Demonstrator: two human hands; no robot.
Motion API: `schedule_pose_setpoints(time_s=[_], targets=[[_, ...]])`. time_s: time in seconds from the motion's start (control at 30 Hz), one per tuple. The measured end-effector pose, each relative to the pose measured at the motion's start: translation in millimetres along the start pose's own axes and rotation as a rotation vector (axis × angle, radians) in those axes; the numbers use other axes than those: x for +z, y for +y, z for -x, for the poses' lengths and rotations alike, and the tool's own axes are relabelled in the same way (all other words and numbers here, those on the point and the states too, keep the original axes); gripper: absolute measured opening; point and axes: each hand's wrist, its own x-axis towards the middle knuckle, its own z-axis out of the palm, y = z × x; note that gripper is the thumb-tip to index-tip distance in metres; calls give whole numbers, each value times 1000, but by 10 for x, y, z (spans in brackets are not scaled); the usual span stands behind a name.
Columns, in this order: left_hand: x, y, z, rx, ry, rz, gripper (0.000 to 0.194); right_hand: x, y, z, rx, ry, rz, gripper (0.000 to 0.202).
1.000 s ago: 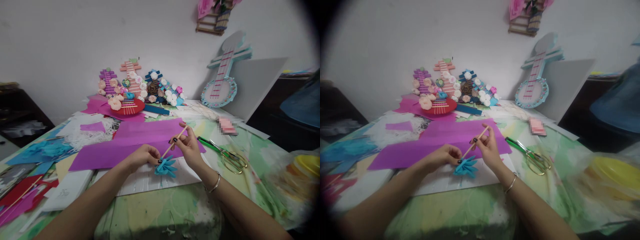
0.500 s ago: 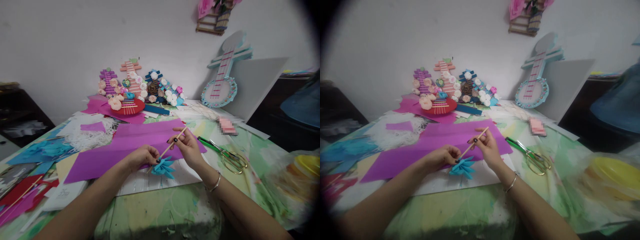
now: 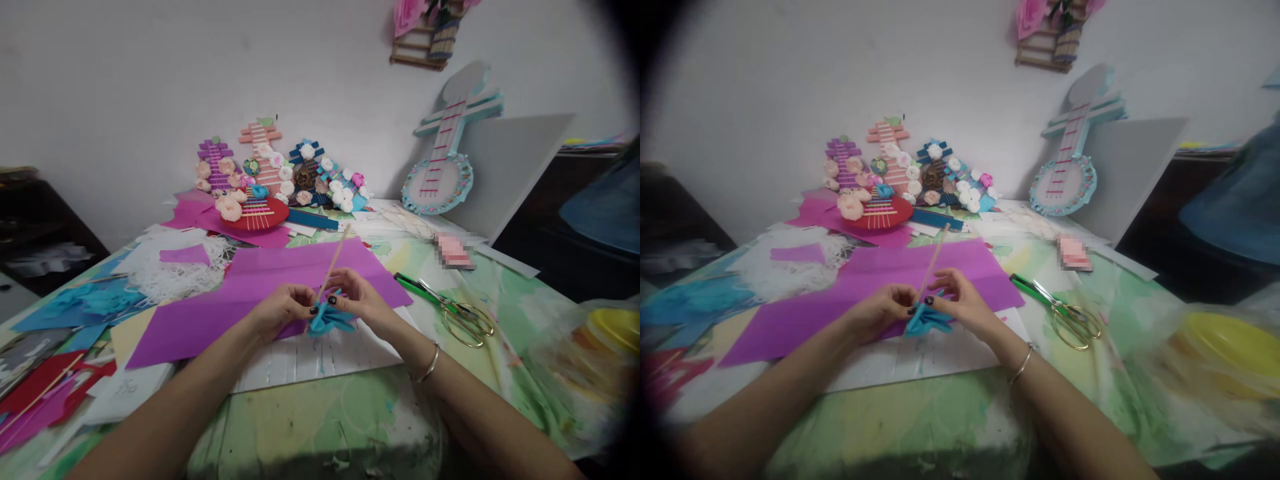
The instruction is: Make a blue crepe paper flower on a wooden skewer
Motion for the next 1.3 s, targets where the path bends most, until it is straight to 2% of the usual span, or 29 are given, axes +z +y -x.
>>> schedule_pose_setpoints(time_s=[0.07, 0.13, 0.33, 0.67, 0.93, 1.3], targets=[[17, 20, 6, 39, 46, 14, 17, 0, 18, 7, 88, -45, -56, 53], [33, 35, 12, 60, 65, 18, 18, 7, 27, 17, 132, -88, -120, 51], [33, 28, 7, 76, 60, 11, 19, 47, 20, 30, 122, -116, -166, 37], [-2, 3, -8, 14, 61, 16, 18, 96, -6, 37, 79, -39, 3, 30], [5, -10, -13, -6, 65, 46, 17, 107, 8, 47, 3, -20, 170, 24], [4, -8, -4, -30, 84, 33, 16, 110, 15, 55, -48, -31, 248, 24]])
